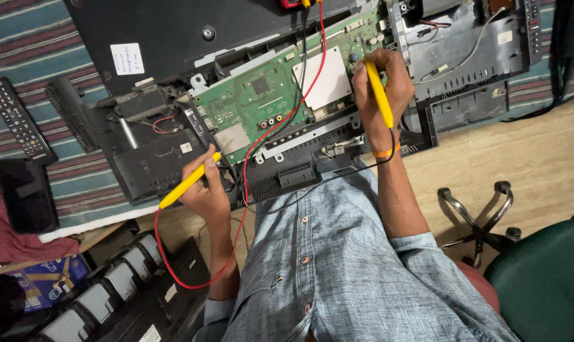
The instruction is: The person unscrews the back panel of a television using a cordless drill, removes the panel and lifts out the mainboard, then probes components on the board with multimeter test leads to test it. The television chassis sits on a workbench in a repair shop.
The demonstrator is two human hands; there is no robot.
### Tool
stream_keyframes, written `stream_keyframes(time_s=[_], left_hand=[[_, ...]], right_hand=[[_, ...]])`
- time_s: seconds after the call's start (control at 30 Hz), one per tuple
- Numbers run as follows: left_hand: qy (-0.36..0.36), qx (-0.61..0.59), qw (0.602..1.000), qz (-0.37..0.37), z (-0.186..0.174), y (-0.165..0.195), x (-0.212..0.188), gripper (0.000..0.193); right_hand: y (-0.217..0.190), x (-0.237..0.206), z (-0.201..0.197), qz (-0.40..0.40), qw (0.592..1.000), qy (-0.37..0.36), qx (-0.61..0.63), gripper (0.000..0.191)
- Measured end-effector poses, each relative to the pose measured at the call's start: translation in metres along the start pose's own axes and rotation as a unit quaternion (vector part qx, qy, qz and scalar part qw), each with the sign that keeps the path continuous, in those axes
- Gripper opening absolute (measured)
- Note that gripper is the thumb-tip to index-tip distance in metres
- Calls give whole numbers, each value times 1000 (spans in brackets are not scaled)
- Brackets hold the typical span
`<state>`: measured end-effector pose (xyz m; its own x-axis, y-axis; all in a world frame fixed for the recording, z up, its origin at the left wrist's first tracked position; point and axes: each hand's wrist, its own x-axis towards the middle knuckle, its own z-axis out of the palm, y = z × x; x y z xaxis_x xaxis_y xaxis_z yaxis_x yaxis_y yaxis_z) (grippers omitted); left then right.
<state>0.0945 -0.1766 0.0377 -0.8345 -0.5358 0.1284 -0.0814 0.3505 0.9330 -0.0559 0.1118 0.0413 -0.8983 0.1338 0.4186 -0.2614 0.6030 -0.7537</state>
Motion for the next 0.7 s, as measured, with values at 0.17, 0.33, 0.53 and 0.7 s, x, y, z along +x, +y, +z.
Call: stream_keyframes(time_s=[0.17, 0.33, 0.53, 0.7], left_hand=[[-4, -8, 1000, -4, 0, 5, 1, 16], [0, 14, 1000, 1, 0, 6, 2, 16], [-1, -5, 1000, -13, 0, 3, 0, 16], [-7, -21, 1000, -11, 0, 0, 0, 17]], right_hand=[[-8, -6, -1, -48, 998, -7, -29, 14], [-23, -15, 1, -57, 996, -35, -51, 14], [-26, -19, 7, -28, 999, -37, -15, 17], [-17, -19, 3, 15, 999, -17, 45, 24]])
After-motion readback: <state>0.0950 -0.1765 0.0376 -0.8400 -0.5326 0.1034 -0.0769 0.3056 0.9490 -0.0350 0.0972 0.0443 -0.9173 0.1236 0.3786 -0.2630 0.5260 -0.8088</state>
